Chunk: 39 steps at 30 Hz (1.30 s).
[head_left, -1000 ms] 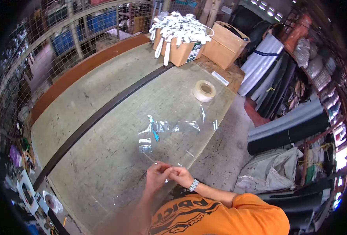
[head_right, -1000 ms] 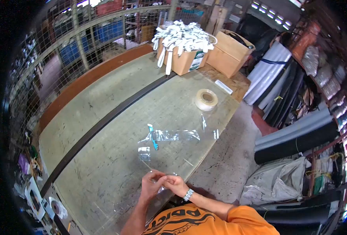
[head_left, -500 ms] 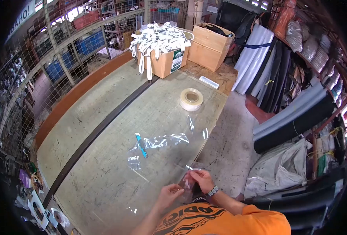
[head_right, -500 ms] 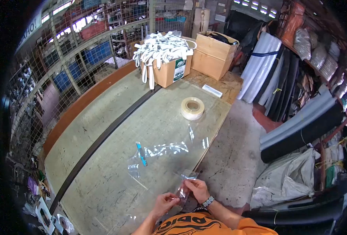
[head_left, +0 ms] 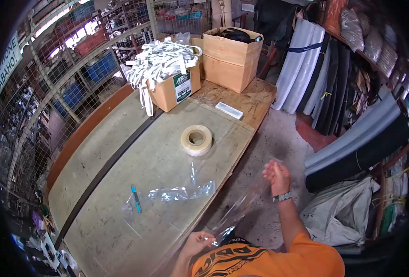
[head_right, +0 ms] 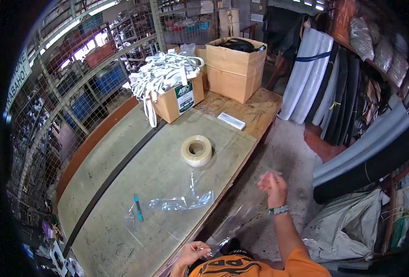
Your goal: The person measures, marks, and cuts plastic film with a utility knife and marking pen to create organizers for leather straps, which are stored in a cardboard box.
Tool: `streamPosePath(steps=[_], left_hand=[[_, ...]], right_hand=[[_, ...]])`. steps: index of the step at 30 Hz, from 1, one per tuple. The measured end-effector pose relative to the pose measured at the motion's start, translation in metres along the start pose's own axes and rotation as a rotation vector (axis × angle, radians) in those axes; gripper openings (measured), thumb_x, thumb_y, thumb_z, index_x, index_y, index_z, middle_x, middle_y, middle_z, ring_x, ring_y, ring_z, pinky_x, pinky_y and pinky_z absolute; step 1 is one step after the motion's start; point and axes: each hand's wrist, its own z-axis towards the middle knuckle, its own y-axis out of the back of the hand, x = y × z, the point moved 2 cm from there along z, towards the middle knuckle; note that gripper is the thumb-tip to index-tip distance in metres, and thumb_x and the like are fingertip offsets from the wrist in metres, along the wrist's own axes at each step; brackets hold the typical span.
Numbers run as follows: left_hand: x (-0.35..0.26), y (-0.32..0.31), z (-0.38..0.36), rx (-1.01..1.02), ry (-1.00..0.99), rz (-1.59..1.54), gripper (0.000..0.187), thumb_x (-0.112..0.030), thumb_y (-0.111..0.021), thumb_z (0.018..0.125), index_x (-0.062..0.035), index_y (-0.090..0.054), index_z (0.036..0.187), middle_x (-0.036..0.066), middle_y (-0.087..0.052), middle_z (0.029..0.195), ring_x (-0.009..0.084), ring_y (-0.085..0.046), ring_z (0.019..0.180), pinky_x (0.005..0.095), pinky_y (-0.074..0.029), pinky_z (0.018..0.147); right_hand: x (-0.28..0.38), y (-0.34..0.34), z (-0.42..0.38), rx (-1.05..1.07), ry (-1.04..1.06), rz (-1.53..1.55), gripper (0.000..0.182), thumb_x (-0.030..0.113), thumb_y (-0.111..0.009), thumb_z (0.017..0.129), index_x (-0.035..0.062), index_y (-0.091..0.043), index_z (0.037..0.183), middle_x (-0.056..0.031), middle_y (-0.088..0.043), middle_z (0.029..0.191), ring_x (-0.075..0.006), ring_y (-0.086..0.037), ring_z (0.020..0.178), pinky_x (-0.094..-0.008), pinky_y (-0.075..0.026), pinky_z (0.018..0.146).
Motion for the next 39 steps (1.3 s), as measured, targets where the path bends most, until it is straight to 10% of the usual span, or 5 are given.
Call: streamPosePath(steps=[19, 39], left_hand=[[-0.128, -0.031, 0.206, 0.254, -0.024, -0.059, 0.003, -0.004, -0.074, 0.087, -0.0018, -0.073, 0.089, 0.005, -0.072, 0.081, 0.012, -0.066, 0.073, 0.0259, -0.054, 0.069], [-0.206, -0.165, 0.391, -0.222, -0.118, 0.084, 0.011, -0.012, -0.074, 0.088, -0.0035, -0.07, 0.083, 0.002, -0.067, 0.075, 0.0091, -0.06, 0.068, 0.0248, -0.047, 0.064]], right_hand=[[0.181, 0.13, 0.182, -0.347, 0.45, -0.126, 0.024, 0.02, -0.063, 0.099, 0.006, -0.063, 0.118, -0.0115, -0.072, 0.105, -0.019, -0.069, 0.086, -0.0299, -0.053, 0.073], [0.189, 0.28, 0.449, -0.195, 0.249, 0.12, 0.017, 0.018, -0.064, 0.098, 0.0059, -0.066, 0.11, -0.0106, -0.073, 0.101, -0.0233, -0.072, 0.089, -0.0332, -0.055, 0.072]])
